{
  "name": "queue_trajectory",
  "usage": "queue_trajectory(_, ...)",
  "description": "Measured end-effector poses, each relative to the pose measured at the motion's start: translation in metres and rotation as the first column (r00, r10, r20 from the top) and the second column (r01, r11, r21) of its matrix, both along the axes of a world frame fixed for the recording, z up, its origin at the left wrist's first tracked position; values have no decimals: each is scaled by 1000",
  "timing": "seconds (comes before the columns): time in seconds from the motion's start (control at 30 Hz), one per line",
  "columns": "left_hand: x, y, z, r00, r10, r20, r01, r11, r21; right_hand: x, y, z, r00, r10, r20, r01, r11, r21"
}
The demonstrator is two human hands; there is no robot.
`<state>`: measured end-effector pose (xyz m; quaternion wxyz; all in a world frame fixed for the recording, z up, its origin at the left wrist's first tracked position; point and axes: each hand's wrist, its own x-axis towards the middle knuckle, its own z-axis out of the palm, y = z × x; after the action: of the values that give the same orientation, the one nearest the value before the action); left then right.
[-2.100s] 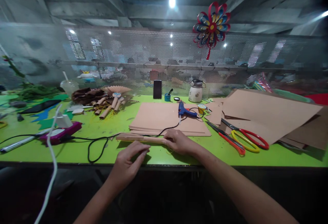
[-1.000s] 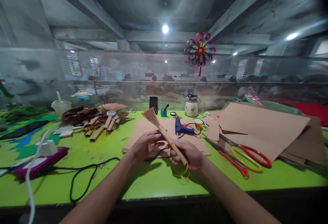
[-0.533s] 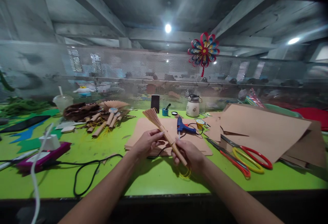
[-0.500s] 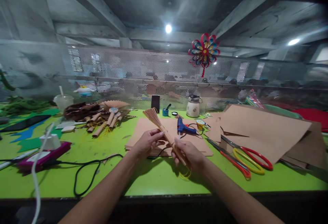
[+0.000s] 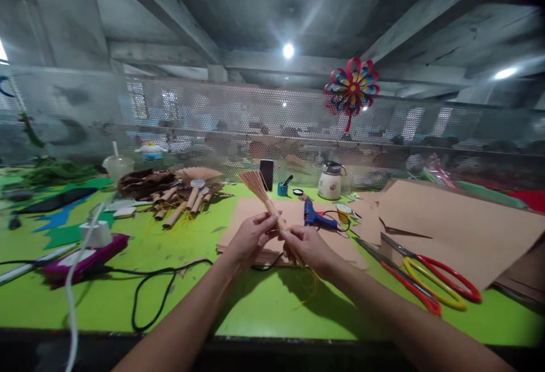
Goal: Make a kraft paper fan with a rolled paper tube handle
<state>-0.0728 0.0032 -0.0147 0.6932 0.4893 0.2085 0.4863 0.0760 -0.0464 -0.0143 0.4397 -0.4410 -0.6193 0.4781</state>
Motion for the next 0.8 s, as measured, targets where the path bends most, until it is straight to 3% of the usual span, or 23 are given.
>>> queue_trajectory(0.2,-2,3,-3,995,43,-90,-44,999,-4,-5,17,-23,1000,-1,-15,2,997,80)
queue_trajectory(0.47,0,1,-3,993,20,-118,-21,1000,-12,-3,8,-22,998,25,-65,-22,999,42)
queue_trajectory(0.67,-2,-3,2,996,-28,-83,26,999,-25,0,10,-23,958,107,-266,-124,991,-49)
queue_trajectory(0.8,-5,-5,4,993,-110,-41,111,994,-1,4,9,-20,862,196,-467,-264,961,-84)
